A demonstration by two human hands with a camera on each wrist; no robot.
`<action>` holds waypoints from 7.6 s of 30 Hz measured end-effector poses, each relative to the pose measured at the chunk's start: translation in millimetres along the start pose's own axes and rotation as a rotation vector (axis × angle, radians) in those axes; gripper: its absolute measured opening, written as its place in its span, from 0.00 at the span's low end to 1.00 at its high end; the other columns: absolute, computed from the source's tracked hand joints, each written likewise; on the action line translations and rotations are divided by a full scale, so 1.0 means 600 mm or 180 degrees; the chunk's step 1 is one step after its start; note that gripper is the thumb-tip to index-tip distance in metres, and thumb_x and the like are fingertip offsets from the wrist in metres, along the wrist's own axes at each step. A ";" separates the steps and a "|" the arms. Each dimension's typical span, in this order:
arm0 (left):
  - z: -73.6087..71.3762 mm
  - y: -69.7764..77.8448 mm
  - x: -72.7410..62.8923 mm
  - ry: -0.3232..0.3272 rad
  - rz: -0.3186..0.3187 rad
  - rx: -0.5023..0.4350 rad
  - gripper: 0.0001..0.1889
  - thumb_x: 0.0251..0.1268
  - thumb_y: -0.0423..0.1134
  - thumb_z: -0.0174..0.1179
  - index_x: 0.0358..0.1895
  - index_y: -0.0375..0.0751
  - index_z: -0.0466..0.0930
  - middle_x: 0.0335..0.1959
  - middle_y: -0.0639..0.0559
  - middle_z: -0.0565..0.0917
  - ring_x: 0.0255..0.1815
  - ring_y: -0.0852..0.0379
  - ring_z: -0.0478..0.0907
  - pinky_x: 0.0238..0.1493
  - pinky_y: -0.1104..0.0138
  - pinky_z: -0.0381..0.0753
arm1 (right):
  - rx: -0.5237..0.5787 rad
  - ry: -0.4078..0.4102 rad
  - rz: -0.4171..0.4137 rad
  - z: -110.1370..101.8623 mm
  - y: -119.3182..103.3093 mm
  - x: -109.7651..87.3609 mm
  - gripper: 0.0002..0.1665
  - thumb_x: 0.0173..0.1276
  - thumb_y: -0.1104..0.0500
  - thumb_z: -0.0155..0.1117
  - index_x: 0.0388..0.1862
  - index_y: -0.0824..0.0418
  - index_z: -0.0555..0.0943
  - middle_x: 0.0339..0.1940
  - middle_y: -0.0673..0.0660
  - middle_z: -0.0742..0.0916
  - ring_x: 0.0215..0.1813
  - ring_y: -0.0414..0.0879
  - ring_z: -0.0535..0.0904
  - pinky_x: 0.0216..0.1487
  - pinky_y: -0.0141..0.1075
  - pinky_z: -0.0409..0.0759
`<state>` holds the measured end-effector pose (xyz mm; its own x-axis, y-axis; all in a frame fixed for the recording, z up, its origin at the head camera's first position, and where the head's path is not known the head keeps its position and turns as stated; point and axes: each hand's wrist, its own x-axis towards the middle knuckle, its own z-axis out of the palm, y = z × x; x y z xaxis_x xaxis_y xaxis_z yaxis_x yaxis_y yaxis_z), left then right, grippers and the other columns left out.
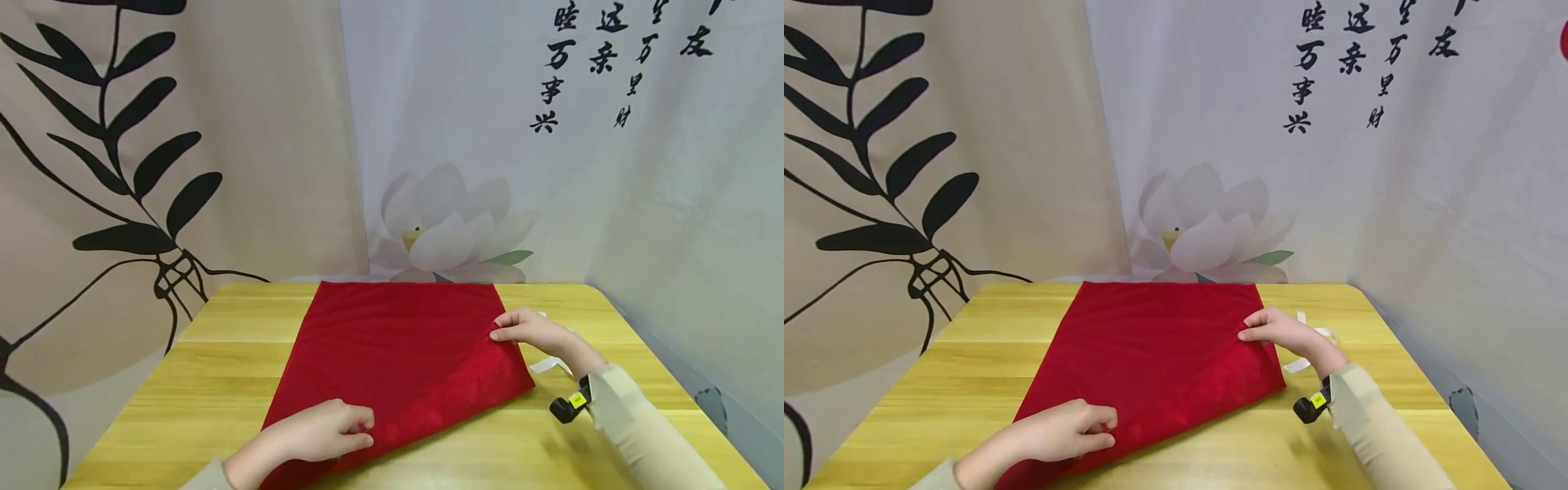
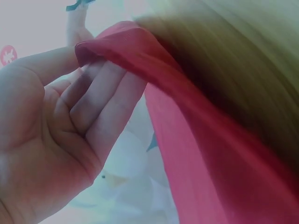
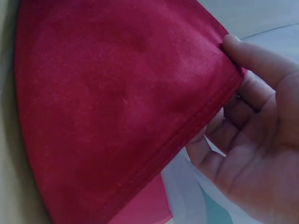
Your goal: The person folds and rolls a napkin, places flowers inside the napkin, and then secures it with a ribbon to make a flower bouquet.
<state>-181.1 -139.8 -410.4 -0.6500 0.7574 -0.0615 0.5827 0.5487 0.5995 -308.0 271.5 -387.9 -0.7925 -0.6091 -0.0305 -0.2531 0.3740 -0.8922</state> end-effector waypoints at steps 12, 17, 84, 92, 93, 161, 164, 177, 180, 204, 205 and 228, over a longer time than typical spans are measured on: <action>-0.013 -0.015 -0.001 -0.0039 0.0049 -0.0342 0.13 0.69 0.43 0.59 0.26 0.51 0.68 0.11 0.68 0.62 0.11 0.72 0.58 0.21 0.76 0.61 | -0.0232 0.0114 -0.0083 -0.009 -0.037 0.049 0.11 0.66 0.62 0.63 0.30 0.70 0.78 0.21 0.47 0.76 0.28 0.40 0.71 0.36 0.36 0.72; -0.020 -0.022 0.003 -0.0115 0.0055 -0.0546 0.12 0.67 0.43 0.60 0.26 0.50 0.70 0.14 0.67 0.69 0.11 0.70 0.67 0.21 0.74 0.71 | -0.0220 0.0075 -0.0098 -0.014 -0.047 0.067 0.11 0.66 0.63 0.63 0.27 0.69 0.77 0.20 0.48 0.74 0.27 0.40 0.70 0.35 0.37 0.71; -0.052 -0.126 -0.031 0.0300 -0.0445 -0.0634 0.11 0.65 0.40 0.63 0.25 0.46 0.74 0.17 0.47 0.80 0.16 0.57 0.76 0.18 0.69 0.75 | -0.0315 0.0385 -0.0049 0.053 -0.066 0.295 0.08 0.64 0.60 0.67 0.39 0.62 0.86 0.17 0.49 0.71 0.21 0.42 0.61 0.28 0.35 0.64; -0.052 -0.135 -0.035 0.0342 -0.0477 -0.0618 0.12 0.65 0.40 0.63 0.24 0.47 0.73 0.16 0.48 0.79 0.14 0.58 0.74 0.17 0.69 0.74 | -0.0194 0.0555 0.0033 0.063 -0.070 0.315 0.09 0.63 0.61 0.69 0.40 0.65 0.86 0.16 0.48 0.72 0.20 0.40 0.62 0.26 0.33 0.65; -0.052 -0.136 -0.035 0.0350 -0.0487 -0.0617 0.12 0.65 0.41 0.63 0.24 0.47 0.73 0.15 0.48 0.79 0.14 0.59 0.74 0.16 0.69 0.73 | -0.0186 0.0564 0.0038 0.064 -0.070 0.318 0.09 0.63 0.61 0.69 0.40 0.65 0.86 0.16 0.48 0.73 0.20 0.40 0.63 0.26 0.32 0.65; -0.069 -0.161 -0.066 0.1159 -0.1354 0.0060 0.14 0.61 0.39 0.65 0.19 0.46 0.74 0.14 0.58 0.75 0.13 0.63 0.71 0.19 0.68 0.71 | 0.0278 0.1128 -0.0008 0.151 -0.075 0.444 0.12 0.67 0.60 0.65 0.45 0.66 0.85 0.31 0.60 0.88 0.35 0.49 0.82 0.35 0.36 0.78; -0.069 -0.161 -0.067 0.1159 -0.1446 0.0088 0.14 0.62 0.40 0.65 0.19 0.46 0.74 0.14 0.57 0.75 0.14 0.63 0.71 0.19 0.67 0.70 | 0.0262 0.1191 0.0056 0.158 -0.077 0.445 0.14 0.68 0.60 0.64 0.47 0.67 0.84 0.32 0.61 0.88 0.35 0.50 0.83 0.37 0.39 0.80; -0.068 -0.164 -0.072 0.1214 -0.1525 0.0462 0.18 0.60 0.41 0.65 0.16 0.49 0.69 0.11 0.62 0.66 0.15 0.64 0.63 0.21 0.68 0.62 | 0.0547 0.1240 0.0214 0.183 -0.070 0.450 0.15 0.69 0.58 0.63 0.49 0.66 0.83 0.37 0.61 0.88 0.29 0.49 0.84 0.43 0.49 0.81; -0.069 -0.165 -0.073 0.1194 -0.1519 0.0480 0.18 0.60 0.41 0.65 0.15 0.49 0.69 0.11 0.63 0.65 0.16 0.64 0.62 0.21 0.69 0.61 | 0.0566 0.1249 0.0200 0.186 -0.071 0.452 0.15 0.69 0.58 0.63 0.49 0.66 0.83 0.37 0.61 0.88 0.30 0.48 0.84 0.41 0.46 0.81; -0.059 -0.162 -0.066 0.0890 -0.1690 -0.0264 0.17 0.64 0.40 0.63 0.18 0.42 0.72 0.14 0.52 0.75 0.12 0.57 0.74 0.13 0.66 0.72 | 0.0581 0.1143 0.0189 0.187 -0.076 0.460 0.15 0.70 0.58 0.62 0.49 0.67 0.83 0.38 0.61 0.88 0.35 0.52 0.85 0.49 0.53 0.78; -0.058 -0.161 -0.065 0.0886 -0.1681 -0.0267 0.17 0.64 0.40 0.63 0.18 0.42 0.72 0.14 0.52 0.75 0.12 0.57 0.74 0.13 0.66 0.73 | 0.0580 0.1146 0.0191 0.185 -0.076 0.460 0.15 0.69 0.58 0.62 0.49 0.67 0.83 0.38 0.61 0.88 0.35 0.53 0.85 0.49 0.53 0.78; -0.066 -0.153 -0.079 0.1000 -0.1518 0.0111 0.16 0.63 0.38 0.63 0.17 0.45 0.71 0.13 0.60 0.72 0.15 0.64 0.67 0.21 0.69 0.66 | 0.0535 0.1213 0.0049 0.201 -0.097 0.478 0.14 0.69 0.59 0.62 0.47 0.67 0.83 0.37 0.61 0.87 0.31 0.47 0.83 0.35 0.37 0.82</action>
<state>-222.9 -240.1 -430.7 -0.9558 0.2843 -0.0753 0.2015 0.8195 0.5365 -453.4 -9.2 -399.3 -0.9521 -0.2902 0.0964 -0.1706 0.2425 -0.9550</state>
